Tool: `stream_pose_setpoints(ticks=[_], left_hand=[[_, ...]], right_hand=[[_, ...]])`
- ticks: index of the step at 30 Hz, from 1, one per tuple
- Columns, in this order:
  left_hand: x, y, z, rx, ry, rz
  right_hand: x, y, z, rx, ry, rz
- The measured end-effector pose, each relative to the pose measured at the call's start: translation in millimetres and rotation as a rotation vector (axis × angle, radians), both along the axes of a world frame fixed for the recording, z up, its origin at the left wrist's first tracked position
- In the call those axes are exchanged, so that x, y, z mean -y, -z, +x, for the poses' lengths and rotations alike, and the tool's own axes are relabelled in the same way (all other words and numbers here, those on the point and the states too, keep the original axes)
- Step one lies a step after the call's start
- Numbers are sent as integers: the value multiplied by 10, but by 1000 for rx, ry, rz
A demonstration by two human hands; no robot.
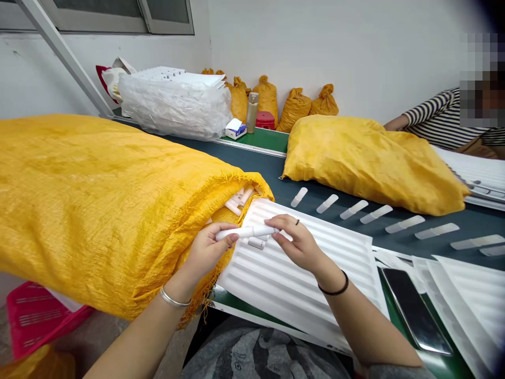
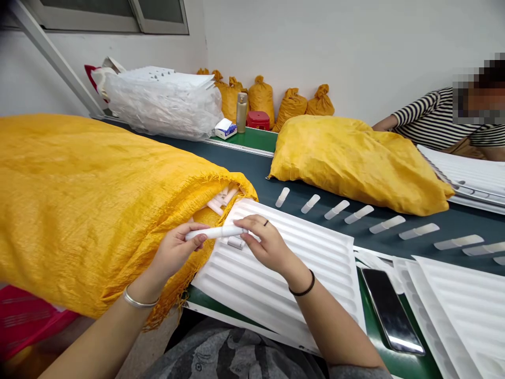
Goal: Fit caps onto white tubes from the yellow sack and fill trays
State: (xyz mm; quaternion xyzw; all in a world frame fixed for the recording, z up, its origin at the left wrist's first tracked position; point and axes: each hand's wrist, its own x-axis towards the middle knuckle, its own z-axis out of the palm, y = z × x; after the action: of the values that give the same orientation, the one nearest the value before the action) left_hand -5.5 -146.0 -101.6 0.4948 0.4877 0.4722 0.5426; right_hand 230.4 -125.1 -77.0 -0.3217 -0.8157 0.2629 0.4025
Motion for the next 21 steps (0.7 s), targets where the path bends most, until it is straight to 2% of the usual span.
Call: stream_pose_setpoints(ticks=[2,4,8,13,18,21], left_hand=[[32,-33,-6,-48,87,-11],[71,-90,-8,-132,133,31],[142,-209,-29,-417,106,338],[198,-258,-38,-593,49,666],[217,-219,-8,-694,11,967],[227,-222,10,-723,36,1050]], right_hand=[[-11,-30,33,76,-58,47],[0,-19,38,81,-38,39],[48,35,8,69,47,-57],[83,10,-29,-40,61,-324],[84,-32,-57,-208,-15,-754],[118,-41,-90,-254,-28,-853]])
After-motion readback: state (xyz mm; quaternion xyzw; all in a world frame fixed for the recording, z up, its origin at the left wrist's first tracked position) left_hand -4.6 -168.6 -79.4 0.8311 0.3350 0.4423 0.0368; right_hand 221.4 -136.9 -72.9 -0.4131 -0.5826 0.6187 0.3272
